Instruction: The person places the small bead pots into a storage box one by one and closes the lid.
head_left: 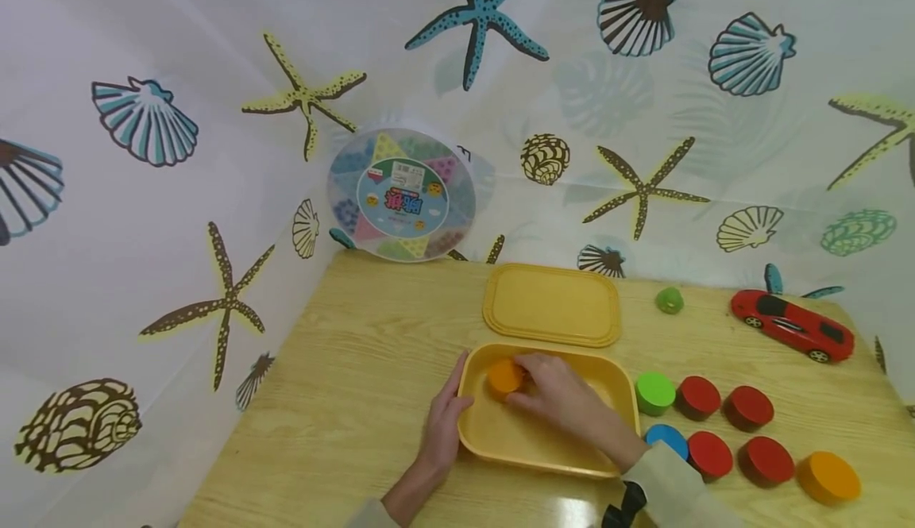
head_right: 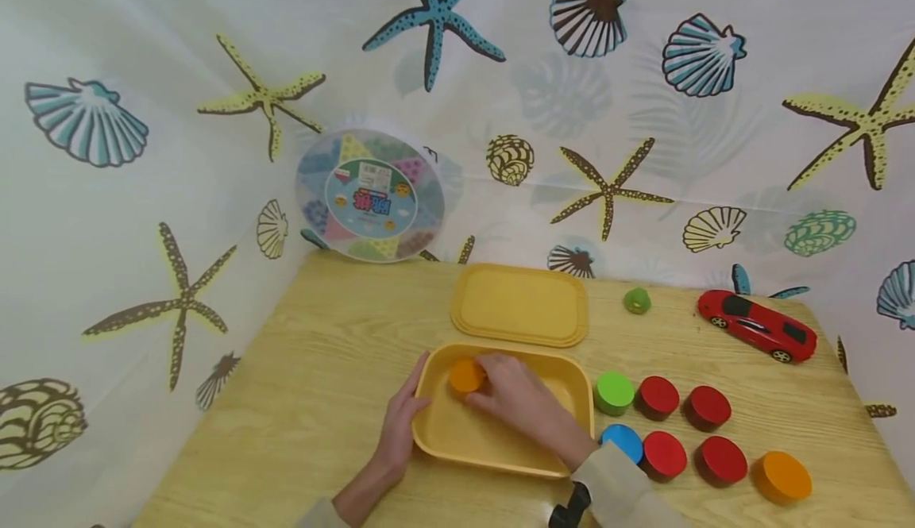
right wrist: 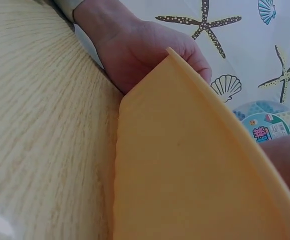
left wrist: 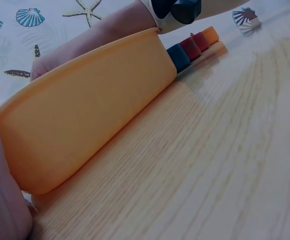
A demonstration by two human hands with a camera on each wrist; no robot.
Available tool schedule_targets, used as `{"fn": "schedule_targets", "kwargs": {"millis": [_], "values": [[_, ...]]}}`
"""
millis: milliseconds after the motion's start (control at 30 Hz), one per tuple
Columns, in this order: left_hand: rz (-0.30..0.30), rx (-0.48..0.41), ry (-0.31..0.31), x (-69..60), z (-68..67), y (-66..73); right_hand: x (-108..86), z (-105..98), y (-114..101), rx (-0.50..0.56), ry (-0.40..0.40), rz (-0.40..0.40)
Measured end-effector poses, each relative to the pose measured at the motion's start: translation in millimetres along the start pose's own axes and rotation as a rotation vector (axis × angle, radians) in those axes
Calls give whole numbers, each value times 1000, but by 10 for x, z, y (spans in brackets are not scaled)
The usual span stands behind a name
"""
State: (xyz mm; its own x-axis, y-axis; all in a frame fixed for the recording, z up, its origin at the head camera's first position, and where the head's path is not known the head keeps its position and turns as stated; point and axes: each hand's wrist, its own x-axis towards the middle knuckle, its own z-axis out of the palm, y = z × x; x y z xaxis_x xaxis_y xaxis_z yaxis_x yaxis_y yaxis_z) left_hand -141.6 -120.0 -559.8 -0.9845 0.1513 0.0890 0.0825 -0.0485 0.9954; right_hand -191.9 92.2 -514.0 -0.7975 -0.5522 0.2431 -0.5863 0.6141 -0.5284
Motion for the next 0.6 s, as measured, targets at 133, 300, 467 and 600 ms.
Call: {"fn": "schedule_targets", "kwargs": {"millis": [133,300,467,600], "values": [[8,21,11,6,-7,-5,22,25,1,84,34,-54],[16,27,17,7,-11,-23,28,23,-9,102,20,-59],[23,29,11,1,1,-34,-44,-60,-16,48,-45,-66],[27,35,14,4,11,-37,-140,-207,-30,57,-45,-77]]}}
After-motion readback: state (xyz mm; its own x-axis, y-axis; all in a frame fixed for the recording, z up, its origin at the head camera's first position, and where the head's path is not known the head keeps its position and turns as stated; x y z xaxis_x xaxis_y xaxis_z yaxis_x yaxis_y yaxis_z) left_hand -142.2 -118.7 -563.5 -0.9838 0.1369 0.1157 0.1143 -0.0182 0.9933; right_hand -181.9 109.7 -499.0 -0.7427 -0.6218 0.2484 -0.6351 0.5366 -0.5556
